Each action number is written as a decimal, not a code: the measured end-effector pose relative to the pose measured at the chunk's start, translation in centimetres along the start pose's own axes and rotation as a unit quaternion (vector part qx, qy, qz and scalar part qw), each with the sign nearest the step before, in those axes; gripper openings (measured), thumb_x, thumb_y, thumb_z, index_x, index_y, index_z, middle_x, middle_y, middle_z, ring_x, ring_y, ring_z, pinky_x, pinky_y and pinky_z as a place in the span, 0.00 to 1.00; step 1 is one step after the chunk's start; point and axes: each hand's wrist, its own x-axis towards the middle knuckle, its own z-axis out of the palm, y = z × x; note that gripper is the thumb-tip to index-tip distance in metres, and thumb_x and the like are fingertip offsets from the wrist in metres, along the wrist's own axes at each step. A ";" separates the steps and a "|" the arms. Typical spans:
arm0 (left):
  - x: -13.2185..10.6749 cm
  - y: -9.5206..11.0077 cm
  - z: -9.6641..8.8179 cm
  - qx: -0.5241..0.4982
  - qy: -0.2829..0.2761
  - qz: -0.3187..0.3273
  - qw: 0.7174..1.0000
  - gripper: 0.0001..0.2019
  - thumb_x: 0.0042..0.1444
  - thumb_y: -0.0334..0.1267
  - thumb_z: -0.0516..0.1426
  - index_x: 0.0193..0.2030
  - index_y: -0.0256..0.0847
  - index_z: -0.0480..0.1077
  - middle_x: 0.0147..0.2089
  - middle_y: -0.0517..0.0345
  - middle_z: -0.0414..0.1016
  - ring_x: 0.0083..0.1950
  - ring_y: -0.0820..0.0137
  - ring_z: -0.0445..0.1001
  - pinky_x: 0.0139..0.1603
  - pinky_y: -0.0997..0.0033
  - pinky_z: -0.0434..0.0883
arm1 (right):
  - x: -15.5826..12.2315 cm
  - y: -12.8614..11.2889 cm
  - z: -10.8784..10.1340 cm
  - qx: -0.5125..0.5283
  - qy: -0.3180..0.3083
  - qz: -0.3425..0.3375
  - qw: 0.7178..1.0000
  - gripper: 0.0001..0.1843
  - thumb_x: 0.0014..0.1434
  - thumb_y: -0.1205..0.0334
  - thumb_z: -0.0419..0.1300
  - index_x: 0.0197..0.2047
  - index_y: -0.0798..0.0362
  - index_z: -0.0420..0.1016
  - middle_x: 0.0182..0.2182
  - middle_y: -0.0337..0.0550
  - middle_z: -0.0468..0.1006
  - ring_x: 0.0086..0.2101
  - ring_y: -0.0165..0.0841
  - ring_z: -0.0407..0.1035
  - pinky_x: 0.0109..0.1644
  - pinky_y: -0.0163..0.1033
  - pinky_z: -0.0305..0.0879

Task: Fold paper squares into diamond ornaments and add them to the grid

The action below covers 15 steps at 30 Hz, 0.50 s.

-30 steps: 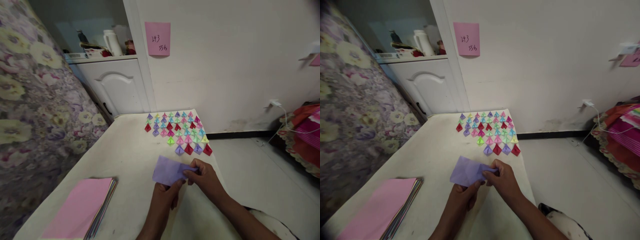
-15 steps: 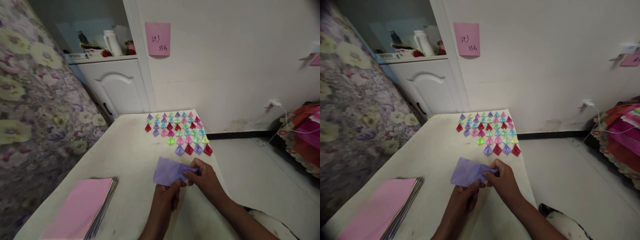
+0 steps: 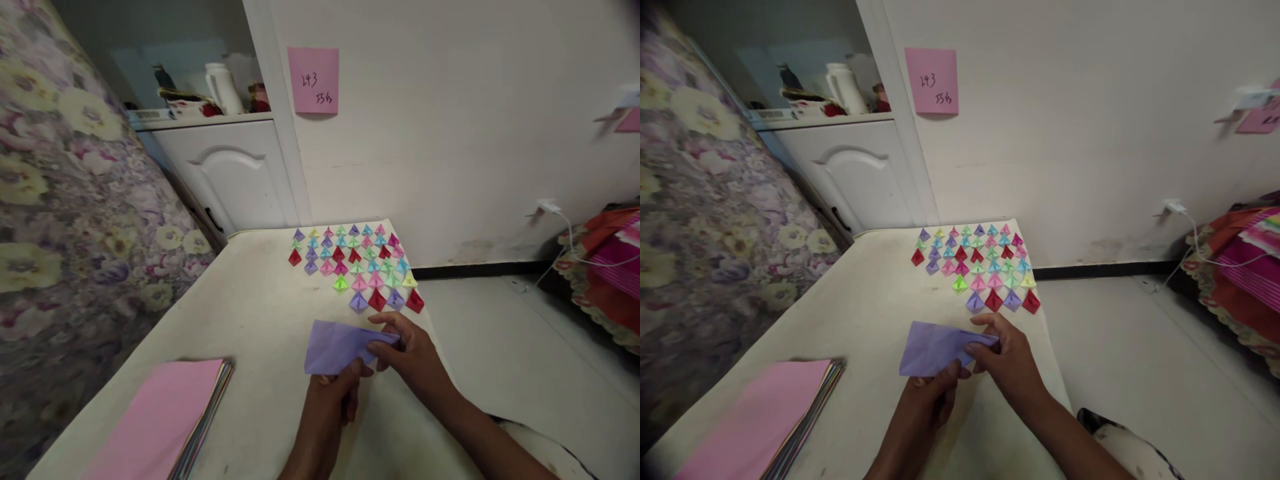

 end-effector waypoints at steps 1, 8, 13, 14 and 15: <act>0.0 0.0 0.0 0.000 0.000 -0.001 1.000 0.20 0.42 0.53 0.61 0.25 0.34 0.73 0.07 0.69 0.55 0.10 0.82 0.46 0.14 0.76 0.39 | 0.0 0.0 -0.1 0.003 -0.004 0.002 1.000 0.16 0.48 0.62 0.63 0.42 0.50 0.68 0.23 0.31 0.68 0.20 0.27 0.68 0.26 0.33 0.66; -0.6 0.7 0.6 -0.055 0.001 0.059 0.997 0.15 0.47 0.46 0.60 0.21 0.35 0.67 0.14 0.63 0.64 0.16 0.79 0.58 0.17 0.78 0.51 | -0.2 -0.2 0.1 -0.038 0.007 -0.003 0.999 0.15 0.48 0.63 0.62 0.42 0.50 0.70 0.24 0.32 0.70 0.20 0.28 0.70 0.26 0.33 0.67; -0.5 0.6 0.4 -0.129 0.009 0.067 0.989 0.11 0.49 0.44 0.60 0.30 0.37 0.68 0.17 0.65 0.66 0.17 0.77 0.61 0.18 0.78 0.55 | -0.5 -0.2 0.4 -0.052 -0.028 -0.015 0.998 0.16 0.49 0.63 0.62 0.43 0.49 0.70 0.26 0.34 0.74 0.20 0.28 0.70 0.28 0.35 0.69; -0.5 0.6 0.3 -0.129 0.008 0.068 0.989 0.12 0.48 0.44 0.60 0.30 0.37 0.68 0.17 0.65 0.66 0.18 0.77 0.61 0.18 0.78 0.56 | -0.5 -0.2 0.4 -0.050 -0.037 -0.011 0.998 0.14 0.49 0.63 0.62 0.42 0.50 0.70 0.27 0.35 0.75 0.20 0.28 0.70 0.28 0.36 0.69; -0.5 0.6 0.3 -0.127 0.009 0.072 0.989 0.12 0.48 0.44 0.60 0.30 0.37 0.68 0.17 0.65 0.66 0.18 0.77 0.62 0.18 0.77 0.56 | -0.6 -0.3 0.4 -0.046 -0.046 -0.005 0.998 0.13 0.49 0.63 0.62 0.40 0.51 0.71 0.26 0.35 0.75 0.20 0.28 0.69 0.28 0.36 0.69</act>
